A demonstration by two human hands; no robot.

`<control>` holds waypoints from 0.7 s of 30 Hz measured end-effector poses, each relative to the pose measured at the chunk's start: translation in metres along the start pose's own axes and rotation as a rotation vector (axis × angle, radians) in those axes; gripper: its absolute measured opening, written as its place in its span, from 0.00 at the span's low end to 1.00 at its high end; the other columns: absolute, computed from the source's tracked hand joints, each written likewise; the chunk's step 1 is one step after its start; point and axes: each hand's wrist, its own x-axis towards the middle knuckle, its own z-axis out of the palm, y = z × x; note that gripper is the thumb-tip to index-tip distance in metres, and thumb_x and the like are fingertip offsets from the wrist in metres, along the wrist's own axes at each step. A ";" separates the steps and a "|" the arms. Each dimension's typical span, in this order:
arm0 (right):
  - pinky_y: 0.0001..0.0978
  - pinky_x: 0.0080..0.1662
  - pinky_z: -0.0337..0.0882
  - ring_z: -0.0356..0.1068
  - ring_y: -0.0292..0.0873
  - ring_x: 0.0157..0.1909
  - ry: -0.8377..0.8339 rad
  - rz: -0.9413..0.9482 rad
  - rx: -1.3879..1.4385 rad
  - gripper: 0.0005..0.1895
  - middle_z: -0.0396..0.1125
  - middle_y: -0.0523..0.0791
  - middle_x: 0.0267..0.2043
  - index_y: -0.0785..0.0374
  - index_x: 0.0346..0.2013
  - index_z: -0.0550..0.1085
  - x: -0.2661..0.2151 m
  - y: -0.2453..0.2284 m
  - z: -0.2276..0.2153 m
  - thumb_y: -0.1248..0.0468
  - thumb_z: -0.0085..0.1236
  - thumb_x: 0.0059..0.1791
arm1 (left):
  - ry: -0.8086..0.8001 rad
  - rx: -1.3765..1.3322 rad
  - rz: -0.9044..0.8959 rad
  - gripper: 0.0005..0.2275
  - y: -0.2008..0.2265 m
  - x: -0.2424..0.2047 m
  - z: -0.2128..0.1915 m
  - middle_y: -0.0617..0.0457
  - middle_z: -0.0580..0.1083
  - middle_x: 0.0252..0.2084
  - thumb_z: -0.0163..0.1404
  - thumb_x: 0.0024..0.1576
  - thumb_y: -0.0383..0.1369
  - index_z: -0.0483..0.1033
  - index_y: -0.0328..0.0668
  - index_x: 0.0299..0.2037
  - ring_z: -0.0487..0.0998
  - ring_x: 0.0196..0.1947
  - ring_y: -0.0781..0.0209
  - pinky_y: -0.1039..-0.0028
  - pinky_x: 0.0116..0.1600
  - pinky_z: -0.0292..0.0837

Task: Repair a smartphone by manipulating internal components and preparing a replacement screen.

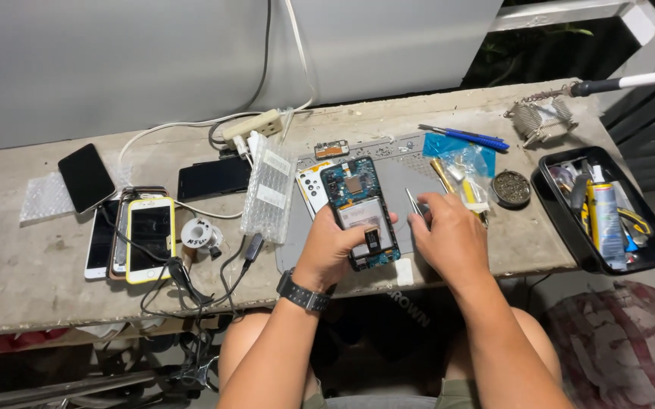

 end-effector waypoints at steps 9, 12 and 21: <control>0.28 0.39 0.77 0.73 0.39 0.35 0.220 -0.301 0.695 0.12 0.75 0.45 0.40 0.55 0.47 0.87 -0.030 -0.063 -0.046 0.70 0.68 0.51 | 0.025 0.226 0.140 0.25 -0.009 0.012 -0.017 0.43 0.83 0.44 0.68 0.50 0.17 0.77 0.34 0.59 0.85 0.43 0.57 0.63 0.45 0.87; 0.31 0.39 0.80 0.76 0.42 0.36 0.116 -0.315 0.734 0.15 0.73 0.47 0.41 0.55 0.49 0.87 -0.037 -0.061 -0.031 0.70 0.70 0.48 | 0.033 0.220 0.149 0.23 -0.005 0.012 -0.017 0.42 0.83 0.42 0.66 0.51 0.16 0.76 0.33 0.57 0.86 0.41 0.56 0.62 0.41 0.87; 0.37 0.45 0.77 0.76 0.44 0.40 0.098 -0.359 0.886 0.09 0.76 0.50 0.42 0.61 0.47 0.86 -0.034 -0.047 -0.047 0.64 0.60 0.57 | -0.002 0.364 0.135 0.16 0.001 -0.002 0.007 0.45 0.82 0.35 0.62 0.49 0.17 0.80 0.34 0.49 0.83 0.36 0.63 0.66 0.36 0.83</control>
